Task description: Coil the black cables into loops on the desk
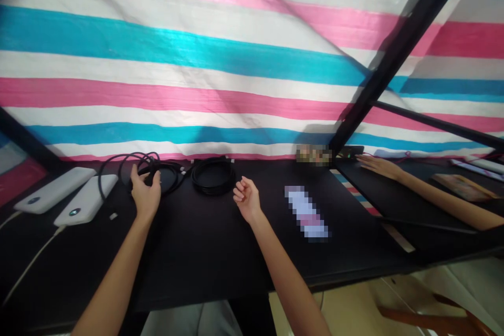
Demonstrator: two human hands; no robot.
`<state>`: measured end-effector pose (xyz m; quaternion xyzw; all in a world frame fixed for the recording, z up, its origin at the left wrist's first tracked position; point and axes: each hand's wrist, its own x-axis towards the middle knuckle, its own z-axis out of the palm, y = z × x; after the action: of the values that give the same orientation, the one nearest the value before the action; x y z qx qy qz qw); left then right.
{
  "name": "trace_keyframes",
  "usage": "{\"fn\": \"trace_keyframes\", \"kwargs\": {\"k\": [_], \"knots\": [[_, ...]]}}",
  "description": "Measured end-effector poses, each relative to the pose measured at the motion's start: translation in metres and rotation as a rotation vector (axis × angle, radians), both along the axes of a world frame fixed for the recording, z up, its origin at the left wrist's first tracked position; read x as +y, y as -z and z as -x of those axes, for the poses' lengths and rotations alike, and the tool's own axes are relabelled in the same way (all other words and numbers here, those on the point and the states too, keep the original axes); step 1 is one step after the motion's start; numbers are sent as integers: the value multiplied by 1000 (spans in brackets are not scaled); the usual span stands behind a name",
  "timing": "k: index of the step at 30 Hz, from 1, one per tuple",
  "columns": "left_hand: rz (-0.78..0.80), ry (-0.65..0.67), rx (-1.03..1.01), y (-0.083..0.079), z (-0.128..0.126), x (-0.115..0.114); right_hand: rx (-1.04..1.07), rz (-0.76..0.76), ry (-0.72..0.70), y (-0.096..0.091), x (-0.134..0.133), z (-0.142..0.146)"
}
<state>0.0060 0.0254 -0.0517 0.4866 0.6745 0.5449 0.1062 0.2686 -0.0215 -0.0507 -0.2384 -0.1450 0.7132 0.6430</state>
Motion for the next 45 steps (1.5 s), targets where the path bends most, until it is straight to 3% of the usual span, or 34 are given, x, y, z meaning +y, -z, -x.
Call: {"fn": "trace_keyframes", "kwargs": {"k": [7,12,15,19,26,33,40,45], "knots": [[-291,-139,-46,1,4,5,-72,-21,-7,-1,0,2],[-495,-173,46,-8,-5,-5,-287,-40,-19,-1,-1,8],[-619,-83,214,-9,-18,-12,-351,-40,-77,-1,-2,13],[-765,207,487,-5,-43,-26,-478,-37,-157,2,-3,14],[-584,637,564,10,-80,-49,-370,-149,-250,0,-3,7],[-294,1030,600,16,-92,-57,-267,-90,-208,-5,-6,6],[-85,1160,427,3,-91,-60,-266,11,-73,-2,-1,10],[-103,1137,344,-4,-85,-60,-276,-3,-53,6,2,10]]}}
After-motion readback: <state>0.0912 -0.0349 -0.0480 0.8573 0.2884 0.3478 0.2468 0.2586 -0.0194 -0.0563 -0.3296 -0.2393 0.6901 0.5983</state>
